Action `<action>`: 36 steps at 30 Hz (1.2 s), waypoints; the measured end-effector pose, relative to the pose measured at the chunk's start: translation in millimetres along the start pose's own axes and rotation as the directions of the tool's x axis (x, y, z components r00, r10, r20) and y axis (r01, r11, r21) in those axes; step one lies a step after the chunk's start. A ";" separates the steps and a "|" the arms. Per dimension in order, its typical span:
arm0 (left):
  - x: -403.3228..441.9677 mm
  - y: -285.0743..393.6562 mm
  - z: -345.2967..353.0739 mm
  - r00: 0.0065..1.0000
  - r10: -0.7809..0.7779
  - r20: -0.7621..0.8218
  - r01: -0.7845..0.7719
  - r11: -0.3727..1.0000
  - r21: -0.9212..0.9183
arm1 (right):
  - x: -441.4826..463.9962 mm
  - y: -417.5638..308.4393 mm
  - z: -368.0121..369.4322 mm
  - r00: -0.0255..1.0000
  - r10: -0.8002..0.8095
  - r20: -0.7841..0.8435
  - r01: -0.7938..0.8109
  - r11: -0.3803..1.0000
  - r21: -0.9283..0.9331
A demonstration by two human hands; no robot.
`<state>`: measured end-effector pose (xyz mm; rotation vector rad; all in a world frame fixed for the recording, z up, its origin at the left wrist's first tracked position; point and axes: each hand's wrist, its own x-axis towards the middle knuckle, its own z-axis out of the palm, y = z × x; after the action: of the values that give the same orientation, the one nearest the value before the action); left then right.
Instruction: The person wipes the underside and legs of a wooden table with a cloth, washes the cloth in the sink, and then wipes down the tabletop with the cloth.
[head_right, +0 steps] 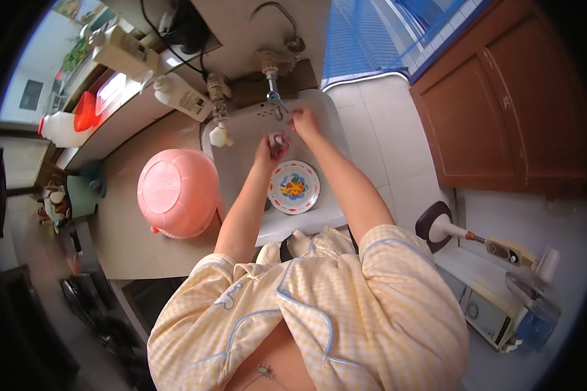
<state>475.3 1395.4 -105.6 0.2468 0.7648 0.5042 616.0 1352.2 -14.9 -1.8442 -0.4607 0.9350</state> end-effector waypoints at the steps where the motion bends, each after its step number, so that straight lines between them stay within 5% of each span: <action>1: -18.8 1.7 -4.9 1.000 0.019 -0.002 -0.019 1.000 -0.007 | 16.5 29.3 12.3 1.000 -0.012 0.016 0.012 1.000 -0.004; 3: -56.9 3.7 -14.9 0.990 -0.016 -0.140 0.030 0.995 0.096 | 49.5 78.8 32.6 0.994 0.113 0.001 -0.112 0.987 -0.114; 7: -117.3 6.5 -41.4 0.969 -0.008 -0.247 0.021 0.998 0.052 | 67.6 80.4 59.1 0.978 0.153 0.143 -0.110 0.956 -0.270; 10: -140.1 1.9 -75.0 0.959 0.039 -0.279 -0.049 0.998 -0.027 | 120.3 119.5 89.9 0.989 0.122 0.078 -0.095 0.954 -0.283; 13: -158.6 3.0 -87.3 0.976 0.085 -0.201 -0.116 0.982 -0.148 | 114.4 99.6 96.5 0.967 0.168 0.191 -0.126 0.969 -0.212; 14: -163.1 1.8 -75.2 0.936 0.078 -0.343 -0.137 0.979 -0.150 | 109.4 90.8 93.6 0.955 0.185 0.233 -0.144 0.972 -0.184; 17: -164.8 -1.2 -66.9 0.945 0.098 -0.311 -0.159 0.971 -0.177 | 83.7 60.1 71.5 0.921 0.237 0.308 -0.203 0.969 -0.138; 19: -155.8 -6.8 -67.1 0.959 0.117 -0.257 -0.167 0.969 -0.181 | 68.7 46.9 56.0 0.934 0.189 0.304 -0.215 0.975 0.056; 23: -128.9 -17.2 -62.6 0.988 0.150 0.030 -0.143 0.976 -0.165 | 40.7 28.8 14.9 0.941 0.137 0.311 -0.084 0.980 -0.180; 24: -127.6 -17.4 -43.5 0.983 0.149 -0.107 -0.162 0.979 -0.122 | 26.2 14.2 3.5 0.932 0.085 0.352 -0.017 0.981 -0.195; 28: -122.8 -19.9 -6.5 0.964 0.141 -0.226 -0.176 0.974 -0.144 | -10.4 -40.8 -25.3 0.910 -0.034 0.413 0.144 0.961 -0.238; 30: -109.7 -25.3 -19.9 0.982 0.164 -0.096 -0.176 0.975 -0.136 | -16.4 -55.7 -27.7 0.893 -0.080 0.442 0.222 0.934 -0.280; 32: -112.0 -26.7 -19.6 0.982 0.186 0.019 -0.182 0.975 -0.126 | -22.3 -63.8 -19.4 0.851 -0.323 0.414 0.524 0.483 -0.702; 36: -127.9 -22.9 0.3 0.961 0.261 -0.089 -0.251 0.962 0.106 | -35.3 -71.1 7.4 0.861 -0.192 0.470 0.504 0.443 -0.741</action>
<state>405.3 1309.4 -38.0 0.4133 0.8622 0.7318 594.4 1365.0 60.7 -2.2863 -1.7294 0.7410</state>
